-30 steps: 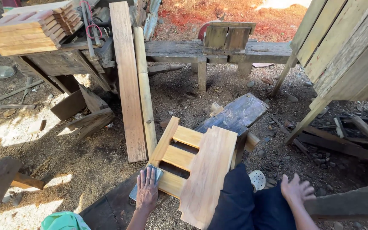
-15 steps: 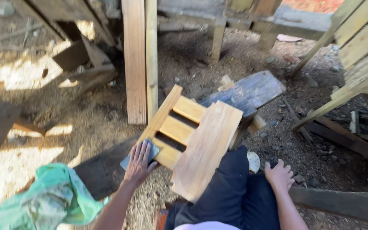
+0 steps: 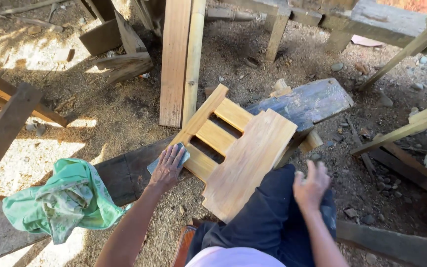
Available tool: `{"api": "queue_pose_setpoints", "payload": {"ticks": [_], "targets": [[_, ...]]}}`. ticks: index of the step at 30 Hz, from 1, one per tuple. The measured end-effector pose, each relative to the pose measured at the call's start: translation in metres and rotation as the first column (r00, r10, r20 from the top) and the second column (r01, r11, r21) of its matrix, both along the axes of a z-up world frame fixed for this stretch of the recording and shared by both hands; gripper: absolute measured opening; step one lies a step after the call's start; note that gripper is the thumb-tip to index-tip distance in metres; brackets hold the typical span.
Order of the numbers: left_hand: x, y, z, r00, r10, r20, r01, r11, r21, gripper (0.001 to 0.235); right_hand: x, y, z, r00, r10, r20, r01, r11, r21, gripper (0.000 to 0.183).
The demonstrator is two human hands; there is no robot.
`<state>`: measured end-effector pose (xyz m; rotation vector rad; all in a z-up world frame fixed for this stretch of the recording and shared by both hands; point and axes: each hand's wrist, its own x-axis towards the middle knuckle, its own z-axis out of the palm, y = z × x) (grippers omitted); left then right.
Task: The person sands a light-colored wooden board with cutouts using a sanding block. They hold the board on a wooden workbench and rub the sanding block across the surface and edges to smooth the wood.
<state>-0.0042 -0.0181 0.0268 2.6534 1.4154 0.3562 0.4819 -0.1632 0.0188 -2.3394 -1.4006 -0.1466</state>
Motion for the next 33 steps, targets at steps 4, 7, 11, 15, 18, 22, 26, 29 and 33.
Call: {"api": "queue_pose_setpoints", "payload": {"ticks": [4, 7, 11, 15, 18, 22, 26, 29, 33], "targets": [[0.008, -0.005, 0.015, 0.999, 0.012, -0.043, -0.012, 1.0, -0.012, 0.069, -0.075, 0.077, 0.012, 0.946, 0.316, -0.07, -0.31, 0.946, 0.092, 0.074], [0.01, -0.005, 0.014, 0.996, 0.029, -0.084, -0.032, 0.999, -0.029, 0.07, -0.104, 0.131, 0.0, 0.917, 0.382, -0.115, -0.395, 0.911, -0.12, 0.104], [0.008, 0.001, -0.003, 1.0, 0.03, -0.001, -0.03, 0.999, 0.029, 0.065, -0.125, 0.175, 0.011, 0.913, 0.294, -0.282, -0.401, 0.772, -0.493, 0.155], [0.014, 0.016, -0.002, 0.998, 0.022, 0.062, -0.022, 1.0, 0.013, 0.062, -0.126, 0.17, 0.003, 0.923, 0.323, -0.209, -0.384, 0.728, -0.568, 0.166], [0.035, 0.052, -0.009, 0.998, -0.002, 0.067, 0.0, 1.0, 0.021, 0.061, -0.124, 0.175, -0.001, 0.907, 0.342, -0.246, -0.421, 0.74, -0.524, 0.168], [0.087, 0.115, -0.027, 0.997, -0.02, 0.073, 0.015, 0.998, 0.057, 0.061, -0.127, 0.175, 0.007, 0.918, 0.315, -0.24, -0.396, 0.754, -0.525, 0.17], [0.161, 0.189, -0.041, 0.996, -0.038, 0.084, 0.027, 0.992, 0.123, 0.059, -0.126, 0.173, 0.007, 0.906, 0.335, -0.259, -0.423, 0.752, -0.506, 0.169], [0.214, 0.249, -0.063, 0.995, -0.044, 0.089, 0.033, 0.991, 0.13, 0.058, -0.126, 0.177, 0.011, 0.898, 0.313, -0.308, -0.434, 0.738, -0.516, 0.165], [0.224, 0.264, -0.068, 0.992, -0.055, 0.111, 0.044, 0.994, 0.099, 0.056, -0.129, 0.171, 0.015, 0.897, 0.314, -0.311, -0.437, 0.736, -0.517, 0.165]]}}
